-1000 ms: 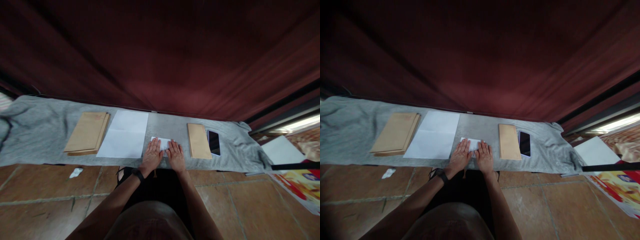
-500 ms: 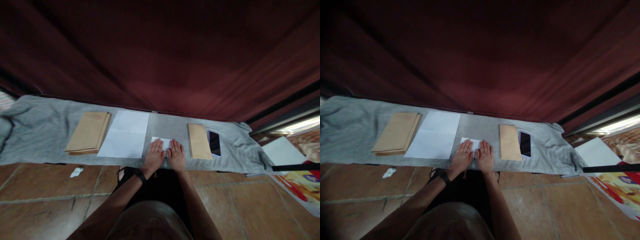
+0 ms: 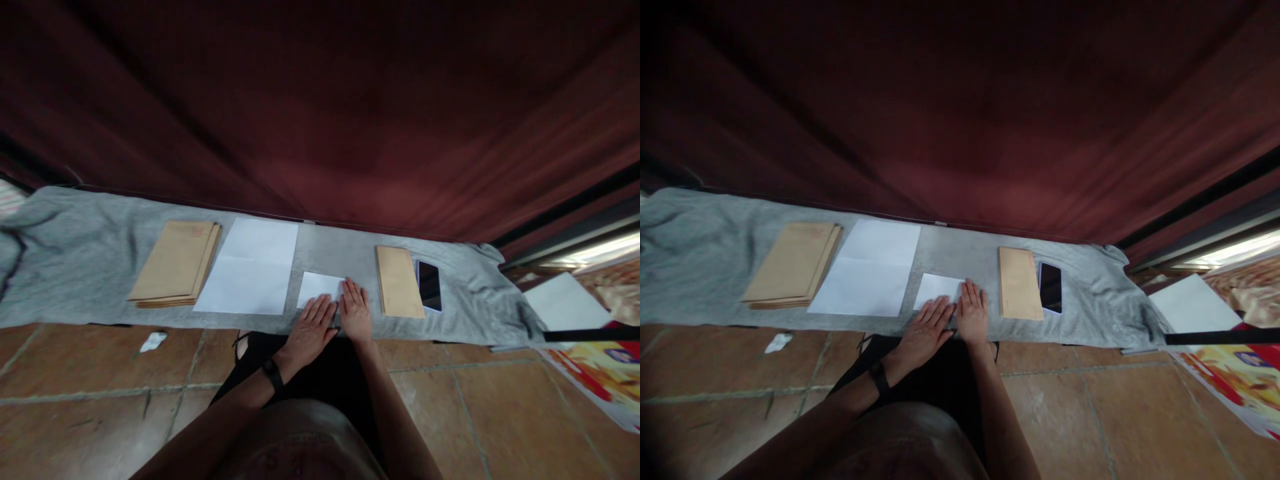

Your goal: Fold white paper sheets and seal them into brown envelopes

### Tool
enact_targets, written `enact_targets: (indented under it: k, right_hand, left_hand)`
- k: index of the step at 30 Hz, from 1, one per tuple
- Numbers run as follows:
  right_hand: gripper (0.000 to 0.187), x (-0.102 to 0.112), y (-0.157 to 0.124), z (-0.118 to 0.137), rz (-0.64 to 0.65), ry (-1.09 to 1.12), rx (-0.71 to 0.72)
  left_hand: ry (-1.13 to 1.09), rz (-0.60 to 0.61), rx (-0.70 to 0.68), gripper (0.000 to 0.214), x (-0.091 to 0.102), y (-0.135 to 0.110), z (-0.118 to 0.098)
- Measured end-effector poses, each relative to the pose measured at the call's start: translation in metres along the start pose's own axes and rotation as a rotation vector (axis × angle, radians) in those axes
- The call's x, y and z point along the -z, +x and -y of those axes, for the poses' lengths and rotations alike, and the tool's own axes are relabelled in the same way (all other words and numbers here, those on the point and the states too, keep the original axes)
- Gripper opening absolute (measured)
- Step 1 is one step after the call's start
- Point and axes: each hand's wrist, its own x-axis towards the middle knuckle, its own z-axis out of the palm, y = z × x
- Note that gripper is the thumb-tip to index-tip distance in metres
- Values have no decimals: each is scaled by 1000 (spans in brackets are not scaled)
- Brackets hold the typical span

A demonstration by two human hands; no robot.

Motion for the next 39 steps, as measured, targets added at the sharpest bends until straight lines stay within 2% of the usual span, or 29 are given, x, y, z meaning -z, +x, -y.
enact_targets:
  k: [6,14,27,31,39]
  right_hand:
    - [47,5,-2,1,-18,15,16]
    - [45,23,-27,10,121,27,226]
    - [48,22,-48,-8,51,-30,122]
    - [47,22,-40,-15,43,10,84]
    - [45,15,6,-13,47,27,-31]
  left_hand:
    - [2,-20,66,64,-1,-6,4]
    - [8,4,71,63,2,-7,5]
    - [3,26,65,66,6,-9,5]
    - [-4,4,55,64,8,-9,5]
    - [-6,-12,50,61,8,-10,6]
